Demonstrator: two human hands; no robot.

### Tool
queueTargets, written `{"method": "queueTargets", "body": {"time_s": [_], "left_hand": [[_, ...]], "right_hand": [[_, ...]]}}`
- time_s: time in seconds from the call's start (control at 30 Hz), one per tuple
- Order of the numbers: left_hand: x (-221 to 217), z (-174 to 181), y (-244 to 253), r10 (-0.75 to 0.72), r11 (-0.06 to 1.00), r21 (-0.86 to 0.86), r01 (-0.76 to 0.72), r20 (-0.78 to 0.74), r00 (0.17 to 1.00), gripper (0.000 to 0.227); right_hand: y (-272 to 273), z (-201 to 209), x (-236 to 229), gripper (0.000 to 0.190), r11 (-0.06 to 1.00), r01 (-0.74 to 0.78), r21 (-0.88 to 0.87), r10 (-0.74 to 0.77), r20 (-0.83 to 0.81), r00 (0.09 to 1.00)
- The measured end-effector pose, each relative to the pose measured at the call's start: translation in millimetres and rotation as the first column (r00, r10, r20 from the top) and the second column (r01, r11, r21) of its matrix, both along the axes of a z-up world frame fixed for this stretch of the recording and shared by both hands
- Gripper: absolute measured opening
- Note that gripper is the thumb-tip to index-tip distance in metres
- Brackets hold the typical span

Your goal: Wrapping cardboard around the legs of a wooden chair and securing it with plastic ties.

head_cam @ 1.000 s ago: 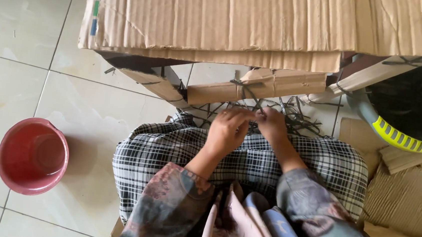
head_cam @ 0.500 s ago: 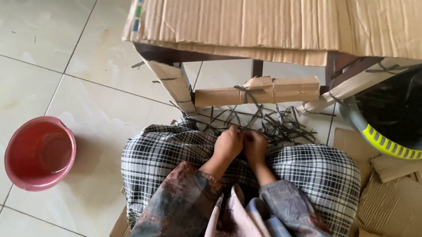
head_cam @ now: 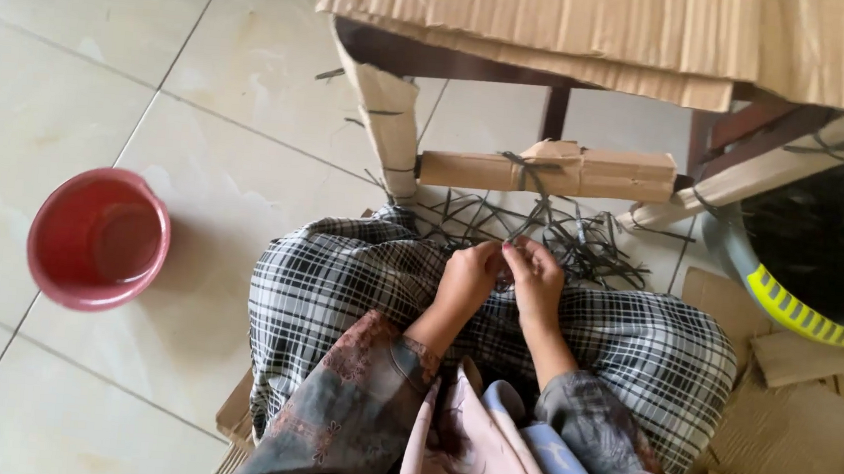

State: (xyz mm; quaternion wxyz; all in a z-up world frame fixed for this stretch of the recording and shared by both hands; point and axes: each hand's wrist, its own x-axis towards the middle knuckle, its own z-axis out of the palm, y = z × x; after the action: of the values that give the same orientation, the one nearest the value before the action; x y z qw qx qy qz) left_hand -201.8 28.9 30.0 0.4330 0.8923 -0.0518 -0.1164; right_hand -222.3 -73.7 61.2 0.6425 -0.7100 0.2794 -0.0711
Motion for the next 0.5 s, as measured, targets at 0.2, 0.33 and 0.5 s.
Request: {"method": "queueTargets", "body": {"time_s": [0.2,0.33,0.5], "left_hand": [[-16.0,37.9,22.4,0.032,0.982,-0.189,-0.029,0.012,0.999,0.024],[-18.2,37.9,30.2,0.019,0.959,-0.282,-0.037,-0.067,0.998,0.025],[-11.0,18.0,29.6,0.129,0.782,-0.563,-0.266,-0.271,0.954,0.025]], "right_hand": [[-15.0,-23.4,8.2,0.017,0.966,-0.101,-0.236,0.105,0.004,0.995],[-24.4,5.4,15.5,0.018,0.940,-0.154,-0.304,0.183,0.069,0.981],[-22.3,27.0,24.7,0.014,0.956,-0.187,-0.226,0.244,0.258,0.935]]}}
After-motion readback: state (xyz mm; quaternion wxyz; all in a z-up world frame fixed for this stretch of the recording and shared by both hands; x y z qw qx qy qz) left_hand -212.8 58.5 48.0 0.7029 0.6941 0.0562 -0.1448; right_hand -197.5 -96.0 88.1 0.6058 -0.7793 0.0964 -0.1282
